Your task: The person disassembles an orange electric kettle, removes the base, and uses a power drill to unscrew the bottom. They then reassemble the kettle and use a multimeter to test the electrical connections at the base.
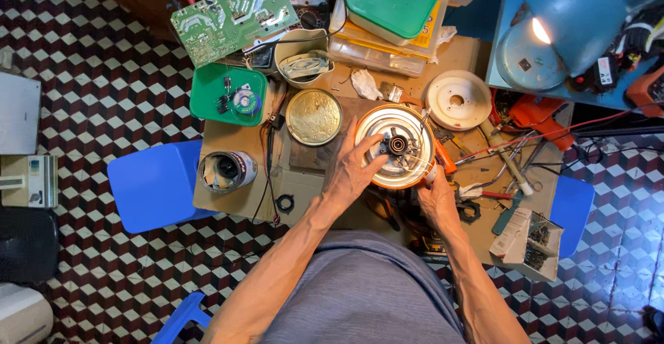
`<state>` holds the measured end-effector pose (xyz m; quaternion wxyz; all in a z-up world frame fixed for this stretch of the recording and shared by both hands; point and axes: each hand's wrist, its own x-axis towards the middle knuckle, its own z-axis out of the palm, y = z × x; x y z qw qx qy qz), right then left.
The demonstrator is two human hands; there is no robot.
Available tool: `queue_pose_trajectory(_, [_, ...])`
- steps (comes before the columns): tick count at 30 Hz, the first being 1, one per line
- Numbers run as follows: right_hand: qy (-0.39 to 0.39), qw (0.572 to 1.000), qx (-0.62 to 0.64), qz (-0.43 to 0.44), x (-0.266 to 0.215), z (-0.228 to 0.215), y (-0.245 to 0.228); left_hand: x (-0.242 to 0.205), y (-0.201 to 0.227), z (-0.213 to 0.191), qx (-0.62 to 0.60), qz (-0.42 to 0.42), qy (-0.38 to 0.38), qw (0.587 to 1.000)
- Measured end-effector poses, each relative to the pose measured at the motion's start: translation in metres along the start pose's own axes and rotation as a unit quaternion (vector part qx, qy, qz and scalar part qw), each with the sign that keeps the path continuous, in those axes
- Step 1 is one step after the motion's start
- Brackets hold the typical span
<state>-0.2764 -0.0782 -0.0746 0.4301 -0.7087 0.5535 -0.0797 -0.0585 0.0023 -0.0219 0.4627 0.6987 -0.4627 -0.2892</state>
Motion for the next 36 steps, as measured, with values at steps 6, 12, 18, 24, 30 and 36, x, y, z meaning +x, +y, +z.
queue_pose_trajectory(6, [-0.017, 0.997, -0.01, 0.076, -0.002, -0.006, -0.011, 0.01, 0.007, -0.012, 0.052, -0.024, -0.01, 0.998])
queue_pose_trajectory(12, [0.045, 0.997, 0.053, -0.015, 0.009, -0.001, -0.04, 0.021, -0.001, -0.024, 0.054, 0.067, 0.041, 0.995])
queue_pose_trajectory(18, [0.027, 0.997, -0.049, -0.047, 0.038, -0.02, -0.076, 0.049, 0.004, -0.054, 0.116, -0.008, 0.034, 0.993])
queue_pose_trajectory(24, [-0.031, 0.997, 0.071, -0.018, 0.047, -0.026, -0.092, 0.056, 0.035, -0.067, 0.14, 0.038, 0.036, 0.989])
queue_pose_trajectory(30, [-0.066, 0.987, 0.119, -0.091, 0.032, -0.01, -0.036, 0.035, 0.044, -0.055, 0.095, 0.077, 0.026, 0.992])
queue_pose_trajectory(36, [0.035, 0.987, 0.13, 0.086, 0.0, -0.01, 0.036, -0.013, -0.055, -0.022, -0.007, -0.008, 0.127, 0.992])
